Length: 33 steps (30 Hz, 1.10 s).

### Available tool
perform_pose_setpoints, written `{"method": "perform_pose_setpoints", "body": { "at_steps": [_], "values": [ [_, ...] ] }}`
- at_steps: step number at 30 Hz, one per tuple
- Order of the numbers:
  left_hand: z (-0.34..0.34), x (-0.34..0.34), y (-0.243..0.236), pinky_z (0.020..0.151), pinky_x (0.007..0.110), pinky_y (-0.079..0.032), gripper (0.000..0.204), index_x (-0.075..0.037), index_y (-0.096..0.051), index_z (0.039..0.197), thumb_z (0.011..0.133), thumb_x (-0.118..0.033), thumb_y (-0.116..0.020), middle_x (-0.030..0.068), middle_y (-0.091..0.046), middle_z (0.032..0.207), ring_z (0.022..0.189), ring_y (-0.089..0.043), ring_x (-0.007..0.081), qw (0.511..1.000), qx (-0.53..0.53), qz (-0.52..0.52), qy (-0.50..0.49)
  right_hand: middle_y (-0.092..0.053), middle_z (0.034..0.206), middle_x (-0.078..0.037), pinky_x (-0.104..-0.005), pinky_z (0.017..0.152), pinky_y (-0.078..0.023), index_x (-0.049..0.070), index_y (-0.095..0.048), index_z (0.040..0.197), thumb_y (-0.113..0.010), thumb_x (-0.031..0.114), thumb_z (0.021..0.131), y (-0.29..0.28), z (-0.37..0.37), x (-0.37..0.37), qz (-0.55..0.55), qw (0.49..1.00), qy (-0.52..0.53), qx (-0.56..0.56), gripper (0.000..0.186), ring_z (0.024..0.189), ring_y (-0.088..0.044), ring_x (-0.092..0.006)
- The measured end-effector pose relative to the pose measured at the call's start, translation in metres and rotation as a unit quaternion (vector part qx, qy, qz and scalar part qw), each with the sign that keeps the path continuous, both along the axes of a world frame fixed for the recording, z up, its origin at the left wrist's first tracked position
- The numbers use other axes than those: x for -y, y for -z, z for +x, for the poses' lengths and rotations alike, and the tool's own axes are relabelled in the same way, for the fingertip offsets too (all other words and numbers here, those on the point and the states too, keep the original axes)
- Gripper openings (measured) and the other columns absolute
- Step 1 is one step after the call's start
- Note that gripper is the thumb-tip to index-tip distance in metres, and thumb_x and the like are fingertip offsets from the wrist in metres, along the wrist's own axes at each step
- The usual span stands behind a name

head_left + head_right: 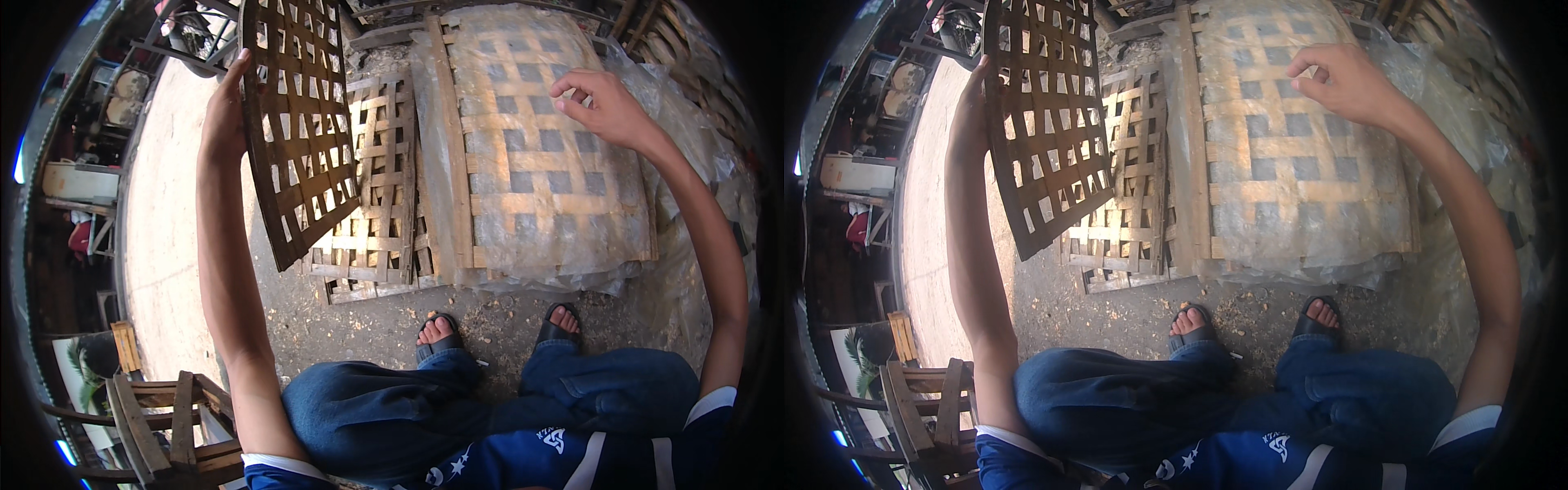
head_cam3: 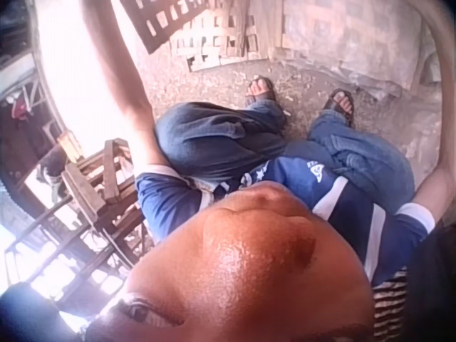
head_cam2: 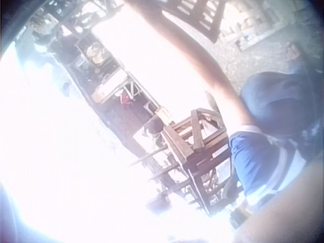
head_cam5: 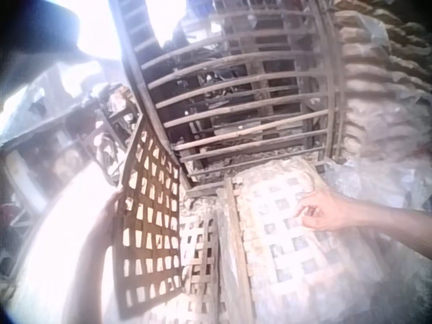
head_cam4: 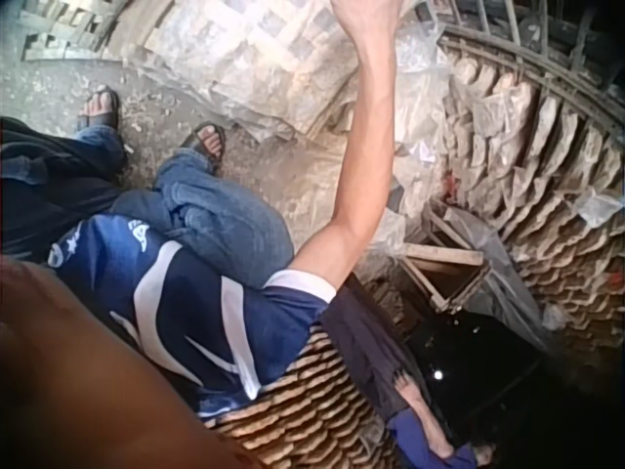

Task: The person removes a plastic sheet from a stack of wooden lattice panels, then picks up one panel and scrapes off dried residue with their fingers. They continue scraping and rubbing the surface of the panel before placing it back on the stack.

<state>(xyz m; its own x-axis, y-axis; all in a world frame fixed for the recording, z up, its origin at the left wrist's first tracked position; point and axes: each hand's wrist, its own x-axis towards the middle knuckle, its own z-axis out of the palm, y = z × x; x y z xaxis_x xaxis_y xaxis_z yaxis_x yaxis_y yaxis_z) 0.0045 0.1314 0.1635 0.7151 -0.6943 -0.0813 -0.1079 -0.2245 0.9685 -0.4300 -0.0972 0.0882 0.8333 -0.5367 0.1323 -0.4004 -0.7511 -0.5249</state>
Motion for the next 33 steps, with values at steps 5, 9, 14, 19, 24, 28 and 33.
{"method": "perform_pose_setpoints", "body": {
  "at_steps": [5,9,14,19,24,28,33],
  "values": [
    [-0.022,0.005,-0.001,0.052,0.023,-0.041,0.042,-0.01,-0.067,0.104,0.091,-0.05,-0.064,0.0012,-0.056,0.073,0.059,-0.052,0.0069,0.998,0.013,-0.051,-0.023,-0.068,0.097,-0.007,-0.0309,0.065,-0.049,0.002,-0.066,0.103,-0.066,0.016,0.089,0.0,-0.002,-0.001,-0.011,1.0,-0.011,0.0,0.019,0.076,-0.063,-0.0151],
    [-0.024,0.004,-0.001,0.063,0.024,-0.045,0.041,-0.01,-0.066,0.109,0.093,-0.048,-0.063,0.0015,-0.06,0.083,0.072,-0.055,0.0077,0.997,0.021,-0.064,-0.03,-0.068,0.095,-0.01,-0.0341,0.067,-0.05,0.001,-0.067,0.101,-0.066,0.019,0.087,-0.005,0.004,-0.012,0.017,1.0,-0.017,0.011,0.022,0.076,-0.063,-0.0187],
    [-0.016,0.002,0.0,0.075,0.026,-0.046,0.044,-0.01,-0.063,0.119,0.094,-0.046,-0.061,-0.0005,-0.063,0.096,0.088,-0.055,0.0102,0.998,0.011,-0.06,-0.009,-0.067,0.095,-0.008,-0.032,0.067,-0.05,0.001,-0.066,0.101,-0.066,0.015,0.087,-0.002,0.001,-0.01,0.008,0.999,-0.032,0.003,0.019,0.075,-0.062,-0.0173],
    [-0.01,0.0,0.0,0.075,0.024,-0.045,0.045,-0.01,-0.063,0.12,0.095,-0.047,-0.059,-0.0011,-0.063,0.097,0.086,-0.054,0.0089,0.999,-0.008,-0.041,-0.012,-0.067,0.094,-0.009,-0.0322,0.067,-0.05,0.0,-0.066,0.101,-0.065,0.015,0.088,-0.001,0.0,-0.009,0.016,0.999,-0.026,-0.011,0.02,0.075,-0.061,-0.0178],
    [-0.02,-0.001,-0.002,0.07,0.023,-0.044,0.042,-0.008,-0.064,0.117,0.096,-0.043,-0.059,-0.0006,-0.064,0.093,0.082,-0.053,0.0082,0.998,0.014,-0.059,0.022,-0.067,0.094,-0.008,-0.0324,0.067,-0.05,0.001,-0.066,0.101,-0.065,0.016,0.088,-0.003,0.0,-0.011,0.011,0.999,-0.03,-0.013,0.02,0.075,-0.061,-0.0178],
    [-0.025,-0.001,-0.011,0.066,0.022,-0.043,0.035,-0.004,-0.068,0.104,0.094,-0.037,-0.065,0.001,-0.066,0.089,0.072,-0.054,0.0087,0.998,0.027,-0.047,-0.039,-0.069,0.099,-0.013,-0.0374,0.069,-0.051,0.003,-0.068,0.103,-0.065,0.021,0.087,-0.007,0.002,-0.017,0.015,0.999,-0.035,-0.014,0.024,0.077,-0.066,-0.0228],
    [-0.036,0.003,-0.024,0.067,0.023,-0.044,0.027,-0.003,-0.071,0.096,0.093,-0.03,-0.067,0.0021,-0.065,0.083,0.074,-0.057,0.0088,0.986,0.091,-0.123,-0.065,-0.068,0.103,-0.012,-0.0354,0.074,-0.052,0.002,-0.066,0.112,-0.065,0.025,0.089,-0.014,0.006,-0.025,0.062,0.997,-0.037,-0.014,0.032,0.085,-0.066,-0.0215]
  ]
}}
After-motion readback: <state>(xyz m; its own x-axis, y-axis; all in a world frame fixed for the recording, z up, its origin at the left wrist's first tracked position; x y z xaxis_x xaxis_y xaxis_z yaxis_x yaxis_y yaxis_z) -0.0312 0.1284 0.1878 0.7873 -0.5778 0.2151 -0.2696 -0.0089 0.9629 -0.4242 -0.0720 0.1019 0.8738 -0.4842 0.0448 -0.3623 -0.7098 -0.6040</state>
